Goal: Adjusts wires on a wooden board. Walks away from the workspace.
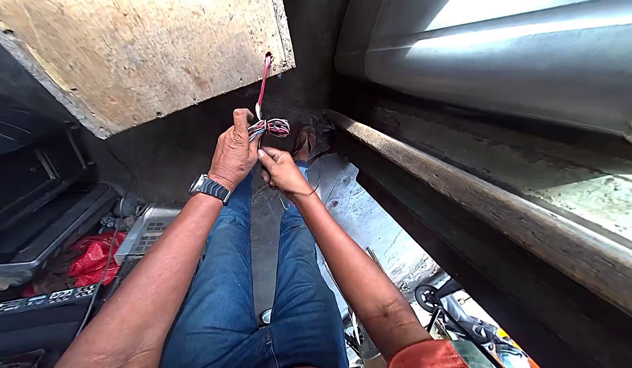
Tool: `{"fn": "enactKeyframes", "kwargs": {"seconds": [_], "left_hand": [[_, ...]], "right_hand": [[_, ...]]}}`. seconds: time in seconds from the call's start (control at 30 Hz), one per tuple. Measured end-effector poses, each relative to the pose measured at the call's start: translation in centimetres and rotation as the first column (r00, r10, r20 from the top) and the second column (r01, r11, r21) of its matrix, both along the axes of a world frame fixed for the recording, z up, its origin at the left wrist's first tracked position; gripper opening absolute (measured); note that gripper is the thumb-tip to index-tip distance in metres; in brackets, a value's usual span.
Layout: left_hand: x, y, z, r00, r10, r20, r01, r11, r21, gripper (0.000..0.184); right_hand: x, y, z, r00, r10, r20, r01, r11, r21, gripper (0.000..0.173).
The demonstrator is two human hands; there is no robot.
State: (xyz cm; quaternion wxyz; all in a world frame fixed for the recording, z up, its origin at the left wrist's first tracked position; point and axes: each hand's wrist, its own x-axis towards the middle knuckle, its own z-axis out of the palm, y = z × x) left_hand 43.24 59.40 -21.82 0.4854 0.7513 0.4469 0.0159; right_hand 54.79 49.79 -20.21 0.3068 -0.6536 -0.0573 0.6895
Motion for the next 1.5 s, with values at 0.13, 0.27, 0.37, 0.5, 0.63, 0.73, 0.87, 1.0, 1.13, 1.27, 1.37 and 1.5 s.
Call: {"fn": "enactKeyframes", "kwargs": {"seconds": [0.13,0.27,0.37,0.5,0.63,0.73,0.87,1.0,1.13,1.27,1.37,1.5], "left_hand": [[0.4,1.0,0.0,0.996,-0.068,-0.066,0.065,0.997,-0.034,0.034],[0.4,2.7,0.3,0.971,-0.217,-0.097,0.212,0.976,-0.053,0.027],[0.6,4.1,1.1,0.949,-0.308,-0.074,0.302,0.95,-0.074,0.025],[0.8,5.4,1.3,0.941,-0.337,0.002,0.33,0.92,-0.213,0.021],[-0.2,4.6,0.4,0.933,-0.354,0.057,0.359,0.925,-0.122,0.042],[-0.7,3.4,0.1,0.941,-0.332,0.064,0.33,0.943,0.048,0.051],[-0.9,2.6,0.0,0.971,-0.226,0.08,0.218,0.971,0.103,0.029],[-0.9,3.3,0.3,0.969,-0.218,0.118,0.223,0.974,-0.031,0.034],[-0.1,4.4,0.7,0.967,-0.238,0.091,0.249,0.958,-0.143,0.045],[0.7,5.7,0.3,0.97,-0.228,0.081,0.241,0.944,-0.224,0.029],[1.2,6.6,-0.5,0.99,-0.09,0.111,0.122,0.937,-0.327,0.022],[2.4,7.5,-0.1,0.992,0.109,0.067,-0.06,0.861,-0.505,0.013]], "right_hand": [[-0.6,1.7,5.5,0.657,0.685,0.314,-0.657,0.725,-0.208,0.031],[2.1,6.1,8.7,0.193,0.871,0.451,-0.883,0.355,-0.307,0.03],[5.9,8.9,6.4,0.164,0.679,0.715,-0.903,0.396,-0.169,0.027],[9.4,10.3,0.5,0.509,0.53,0.678,-0.766,0.638,0.076,0.025],[9.5,8.9,-1.7,0.851,0.394,0.349,-0.448,0.89,0.089,0.022],[8.9,8.4,-1.5,0.98,0.181,0.081,-0.179,0.983,-0.036,0.023],[7.8,8.2,-2.4,0.999,0.0,-0.033,-0.003,0.998,-0.067,0.021],[6.6,5.7,-3.9,0.996,0.019,0.086,-0.025,0.997,0.074,0.017],[3.4,2.8,-2.7,0.944,0.211,0.254,-0.254,0.955,0.151,0.025],[2.2,2.8,1.9,0.683,0.602,0.414,-0.655,0.756,-0.019,0.031],[2.9,4.6,5.8,0.392,0.735,0.553,-0.814,0.558,-0.164,0.034],[5.3,7.1,6.3,0.178,0.5,0.848,-0.861,0.496,-0.112,0.038]]}}
